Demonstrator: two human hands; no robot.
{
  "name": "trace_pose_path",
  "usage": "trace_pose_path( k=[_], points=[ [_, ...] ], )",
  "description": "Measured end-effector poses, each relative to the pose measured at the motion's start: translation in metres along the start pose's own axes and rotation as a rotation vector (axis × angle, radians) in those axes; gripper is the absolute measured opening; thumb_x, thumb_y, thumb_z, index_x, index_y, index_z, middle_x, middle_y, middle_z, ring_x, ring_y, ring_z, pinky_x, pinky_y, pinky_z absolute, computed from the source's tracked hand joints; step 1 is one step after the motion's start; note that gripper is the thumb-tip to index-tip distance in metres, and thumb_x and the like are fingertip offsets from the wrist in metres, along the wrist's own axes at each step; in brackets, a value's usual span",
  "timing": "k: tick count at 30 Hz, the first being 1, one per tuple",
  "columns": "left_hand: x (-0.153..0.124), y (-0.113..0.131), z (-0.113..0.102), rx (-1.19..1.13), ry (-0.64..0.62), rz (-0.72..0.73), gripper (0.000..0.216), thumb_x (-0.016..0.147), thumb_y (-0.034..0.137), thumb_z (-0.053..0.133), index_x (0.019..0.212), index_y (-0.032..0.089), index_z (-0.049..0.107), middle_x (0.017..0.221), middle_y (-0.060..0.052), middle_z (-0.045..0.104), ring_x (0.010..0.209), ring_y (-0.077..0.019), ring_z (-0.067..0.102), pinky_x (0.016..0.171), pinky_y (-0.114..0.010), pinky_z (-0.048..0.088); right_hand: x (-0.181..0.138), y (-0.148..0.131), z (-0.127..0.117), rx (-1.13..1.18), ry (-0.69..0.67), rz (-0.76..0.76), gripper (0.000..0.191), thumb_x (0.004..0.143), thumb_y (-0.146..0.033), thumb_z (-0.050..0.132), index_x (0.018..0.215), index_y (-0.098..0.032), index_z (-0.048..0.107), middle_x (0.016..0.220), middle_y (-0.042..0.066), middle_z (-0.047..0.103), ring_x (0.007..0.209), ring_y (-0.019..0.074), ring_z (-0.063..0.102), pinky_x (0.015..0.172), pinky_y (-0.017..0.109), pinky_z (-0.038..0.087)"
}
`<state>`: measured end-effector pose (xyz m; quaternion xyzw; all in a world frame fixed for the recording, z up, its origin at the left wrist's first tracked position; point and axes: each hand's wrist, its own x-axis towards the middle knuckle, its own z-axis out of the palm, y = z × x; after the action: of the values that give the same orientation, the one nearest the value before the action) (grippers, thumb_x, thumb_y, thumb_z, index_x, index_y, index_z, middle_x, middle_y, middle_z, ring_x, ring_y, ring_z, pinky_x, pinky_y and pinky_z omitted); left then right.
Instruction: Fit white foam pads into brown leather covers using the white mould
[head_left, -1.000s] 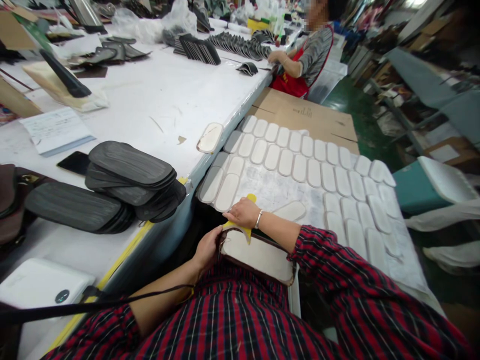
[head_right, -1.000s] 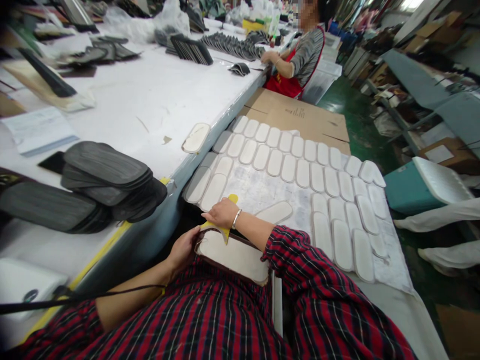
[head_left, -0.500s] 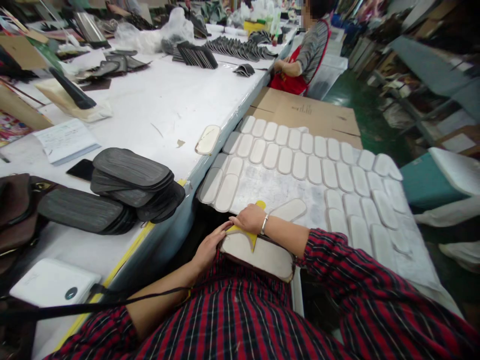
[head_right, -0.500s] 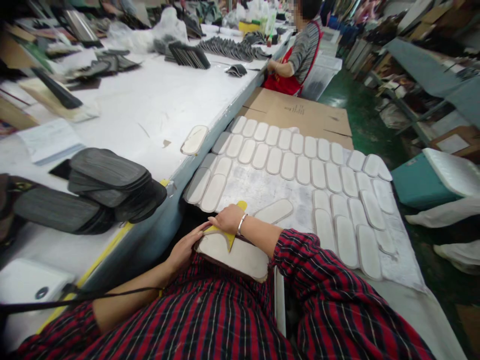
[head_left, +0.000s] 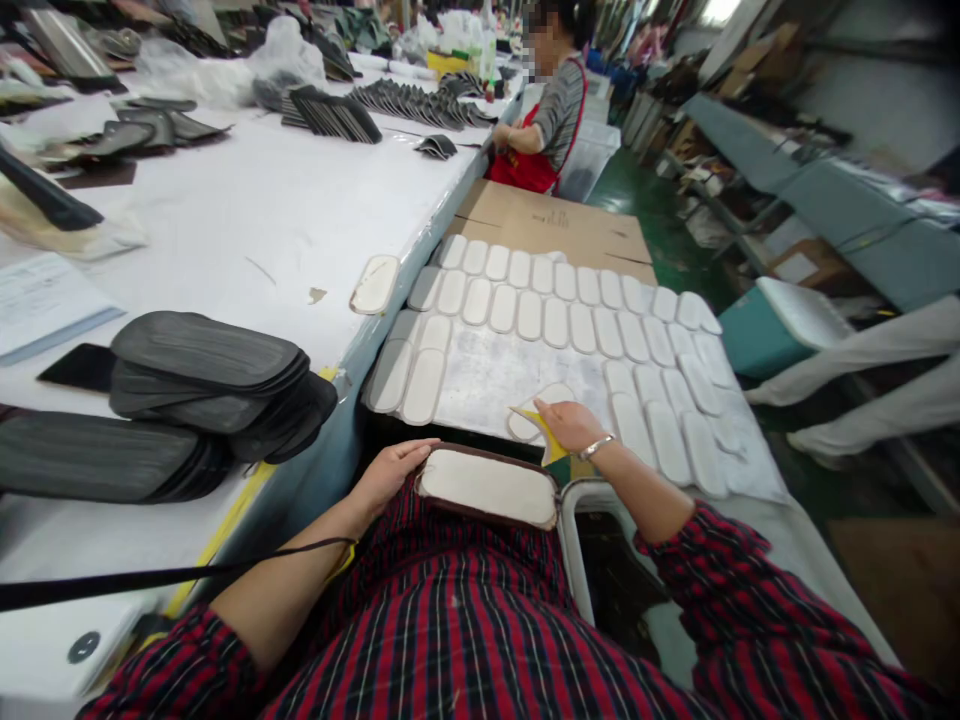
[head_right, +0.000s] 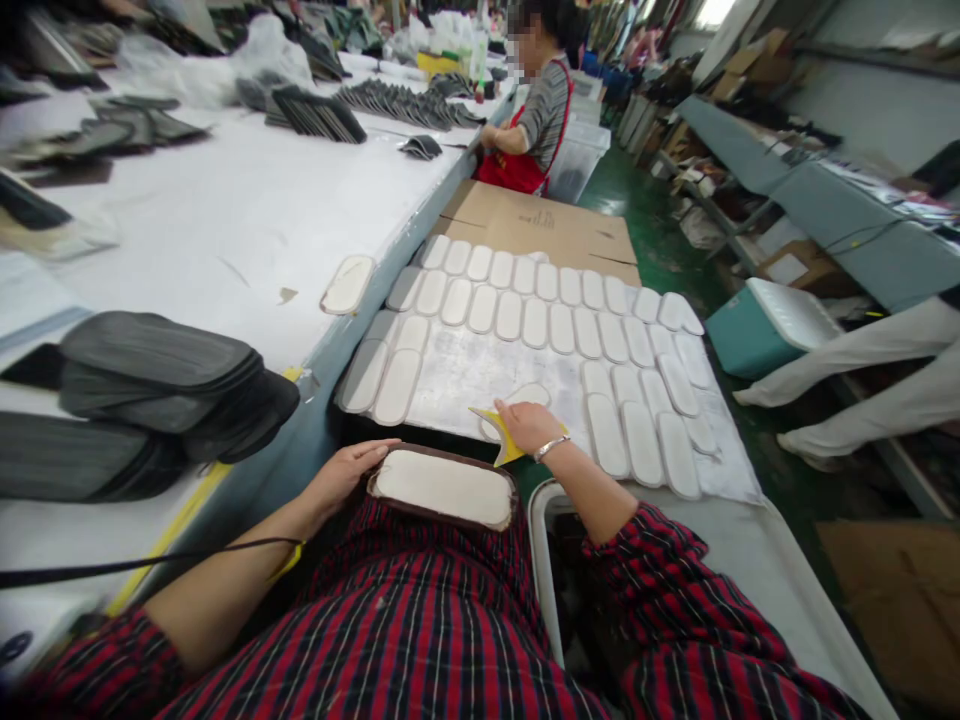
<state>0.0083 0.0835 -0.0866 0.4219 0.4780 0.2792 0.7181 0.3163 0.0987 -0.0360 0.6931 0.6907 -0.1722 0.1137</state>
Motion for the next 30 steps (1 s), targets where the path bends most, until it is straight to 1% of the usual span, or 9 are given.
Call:
trace_pose_path(
  k=[2, 4, 9, 15, 19, 22, 25, 27, 30],
  points=[
    [0.000, 0.003, -0.001, 0.165, 0.038, 0.053, 0.053, 0.069, 0.049, 0.063, 0.109, 0.015, 0.062, 0.109, -0.009, 0.064, 0.104, -0.0251, 0.056, 0.093, -0.037, 0.040, -0.020, 0.022, 0.015, 0.056, -0.041, 0.097, 0.079, 0.091, -0.050, -0.002, 0.077, -0.014, 0.066, 0.080, 0.013, 0.066, 0.073, 0.0171, 0.061, 0.063, 0.023, 0.039],
    [0.001, 0.005, -0.002, 0.273, 0.076, 0.092, 0.052, 0.067, 0.050, 0.063, 0.106, 0.015, 0.064, 0.108, -0.008, 0.065, 0.105, -0.0253, 0.056, 0.094, -0.036, 0.039, -0.040, 0.032, 0.032, 0.083, -0.067, 0.167, 0.077, 0.092, -0.047, -0.001, 0.078, -0.012, 0.066, 0.080, 0.015, 0.067, 0.075, 0.0177, 0.062, 0.064, 0.023, 0.040],
    [0.002, 0.008, -0.003, 0.286, 0.098, 0.064, 0.051, 0.063, 0.050, 0.067, 0.101, 0.017, 0.066, 0.101, -0.007, 0.068, 0.096, -0.0225, 0.060, 0.089, -0.032, 0.043, -0.070, 0.028, 0.064, 0.095, -0.057, 0.252, 0.070, 0.094, -0.043, 0.004, 0.087, -0.011, 0.066, 0.089, 0.017, 0.067, 0.085, 0.0210, 0.063, 0.070, 0.026, 0.041],
    [0.006, 0.010, -0.006, 0.304, 0.027, 0.003, 0.057, 0.064, 0.053, 0.065, 0.107, 0.016, 0.062, 0.098, -0.006, 0.068, 0.089, -0.0219, 0.062, 0.077, -0.029, 0.048, -0.073, 0.016, 0.074, 0.132, -0.048, 0.299, 0.074, 0.093, -0.043, 0.001, 0.086, -0.011, 0.067, 0.090, 0.017, 0.067, 0.087, 0.0224, 0.063, 0.072, 0.028, 0.043],
    [0.018, 0.029, -0.001, 0.659, -0.043, 0.151, 0.059, 0.072, 0.061, 0.049, 0.105, 0.014, 0.062, 0.104, -0.008, 0.066, 0.100, -0.0254, 0.057, 0.089, -0.033, 0.042, -0.070, 0.009, 0.069, 0.142, -0.051, 0.283, 0.070, 0.094, -0.043, 0.004, 0.088, -0.011, 0.066, 0.090, 0.018, 0.067, 0.089, 0.0231, 0.063, 0.076, 0.029, 0.044],
    [0.030, 0.051, 0.017, 0.992, -0.170, 0.334, 0.072, 0.071, 0.063, 0.048, 0.122, 0.012, 0.050, 0.124, -0.012, 0.054, 0.114, -0.0270, 0.048, 0.100, -0.035, 0.033, -0.069, 0.005, 0.062, 0.136, -0.052, 0.280, 0.070, 0.094, -0.043, 0.005, 0.088, -0.010, 0.066, 0.089, 0.019, 0.067, 0.088, 0.0244, 0.063, 0.077, 0.031, 0.045],
    [0.040, 0.064, 0.051, 1.211, -0.439, 0.463, 0.093, 0.064, 0.065, 0.056, 0.136, 0.013, 0.029, 0.141, -0.014, 0.033, 0.128, -0.0267, 0.033, 0.106, -0.035, 0.024, -0.070, 0.002, 0.056, 0.117, -0.041, 0.294, 0.070, 0.093, -0.043, 0.005, 0.088, -0.009, 0.066, 0.089, 0.020, 0.066, 0.088, 0.0255, 0.063, 0.078, 0.034, 0.045],
    [0.045, 0.066, 0.078, 1.291, -0.630, 0.494, 0.104, 0.059, 0.065, 0.061, 0.138, 0.011, 0.022, 0.143, -0.016, 0.026, 0.130, -0.0273, 0.027, 0.107, -0.035, 0.023, -0.072, 0.000, 0.053, 0.099, -0.026, 0.305, 0.069, 0.093, -0.044, 0.005, 0.090, -0.010, 0.065, 0.090, 0.020, 0.066, 0.088, 0.0260, 0.062, 0.079, 0.036, 0.045],
    [0.054, 0.061, 0.114, 1.309, -0.809, 0.492, 0.108, 0.055, 0.061, 0.067, 0.137, 0.009, 0.022, 0.142, -0.020, 0.026, 0.130, -0.0296, 0.028, 0.105, -0.036, 0.025, -0.075, -0.002, 0.050, 0.075, -0.001, 0.318, 0.069, 0.093, -0.045, 0.004, 0.090, -0.012, 0.065, 0.089, 0.018, 0.066, 0.088, 0.0257, 0.062, 0.078, 0.037, 0.045]
  ],
)
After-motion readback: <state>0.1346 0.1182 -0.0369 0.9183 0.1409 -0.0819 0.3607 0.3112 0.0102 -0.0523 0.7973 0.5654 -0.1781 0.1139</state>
